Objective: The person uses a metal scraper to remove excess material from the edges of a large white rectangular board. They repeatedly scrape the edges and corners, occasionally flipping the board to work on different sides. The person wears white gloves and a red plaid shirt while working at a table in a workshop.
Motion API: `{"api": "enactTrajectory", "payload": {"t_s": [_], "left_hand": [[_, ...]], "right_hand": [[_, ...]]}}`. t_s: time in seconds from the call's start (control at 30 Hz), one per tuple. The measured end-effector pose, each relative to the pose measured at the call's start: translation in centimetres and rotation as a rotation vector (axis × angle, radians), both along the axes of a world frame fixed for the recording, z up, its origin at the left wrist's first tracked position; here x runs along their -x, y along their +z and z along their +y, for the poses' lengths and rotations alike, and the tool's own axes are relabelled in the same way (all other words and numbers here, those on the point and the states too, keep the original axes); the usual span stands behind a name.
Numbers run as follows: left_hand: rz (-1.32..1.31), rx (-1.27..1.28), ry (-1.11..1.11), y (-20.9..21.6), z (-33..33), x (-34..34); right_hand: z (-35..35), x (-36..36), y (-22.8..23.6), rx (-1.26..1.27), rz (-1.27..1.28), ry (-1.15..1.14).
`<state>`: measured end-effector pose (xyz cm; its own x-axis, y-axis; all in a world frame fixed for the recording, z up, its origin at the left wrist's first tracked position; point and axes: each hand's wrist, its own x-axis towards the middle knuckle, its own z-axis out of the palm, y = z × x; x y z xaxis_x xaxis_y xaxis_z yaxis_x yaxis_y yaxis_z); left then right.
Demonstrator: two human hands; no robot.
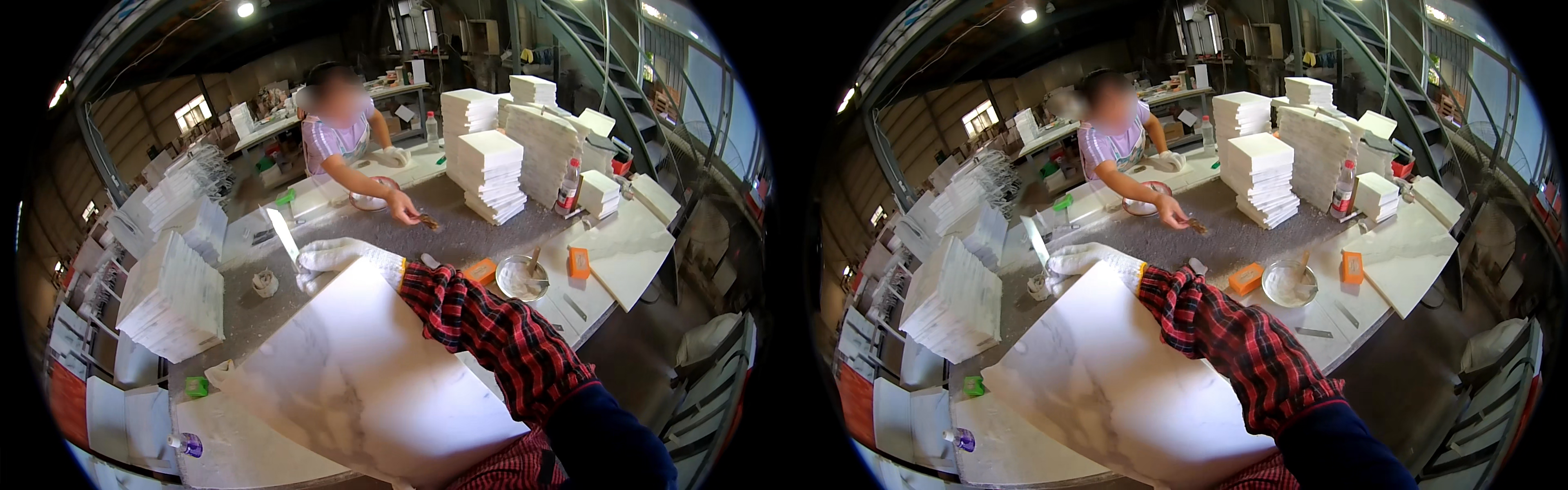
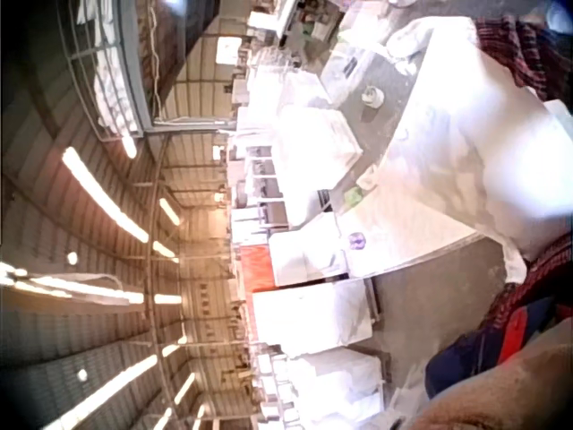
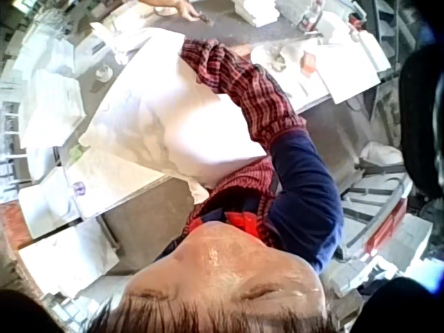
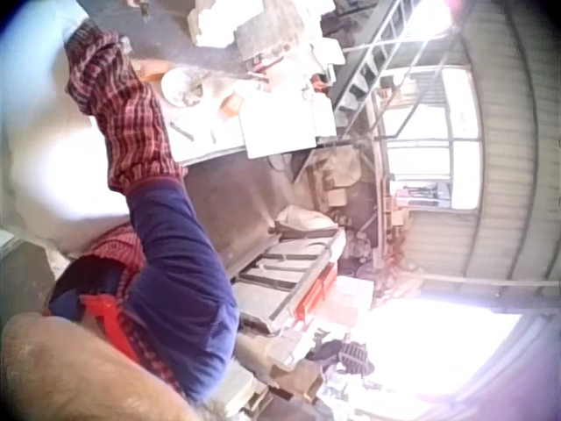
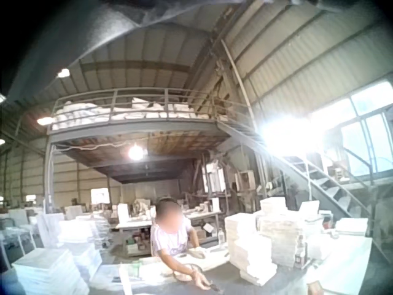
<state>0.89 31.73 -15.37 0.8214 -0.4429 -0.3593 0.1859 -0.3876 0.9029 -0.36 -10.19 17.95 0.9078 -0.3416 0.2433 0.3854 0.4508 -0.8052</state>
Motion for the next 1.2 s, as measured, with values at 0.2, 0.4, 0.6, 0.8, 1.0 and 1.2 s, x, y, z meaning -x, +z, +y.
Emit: {"api": "enactTrajectory", "payload": {"t_s": [0.2,0.4,0.6,0.8,1.0,1.2], "left_hand": [[-0.137,-0.324,-0.207,-5.3,3.5,1.3],[0.019,-0.397,-0.307,-10.6,6.5,0.5],[0.195,-0.108,-0.255,-13.9,7.7,-0.2],[-0.010,-0.190,-0.273,-13.4,8.1,-0.4],[-0.305,-0.326,-0.313,-12.9,8.0,-0.2],[-0.550,-0.398,-0.341,-12.9,8.0,-0.3]], "right_hand": [[-2.0,-0.5,-3.9,-0.128,0.073,-0.014],[-3.1,-2.1,-7.1,-0.205,0.009,0.035],[-4.0,-1.5,-8.3,-0.122,0.145,-0.297],[-3.3,10.3,-10.0,0.180,0.471,-0.681],[0.5,27.7,-12.8,0.802,1.038,-1.217],[3.1,34.1,-14.7,1.369,1.720,-1.124]]}}
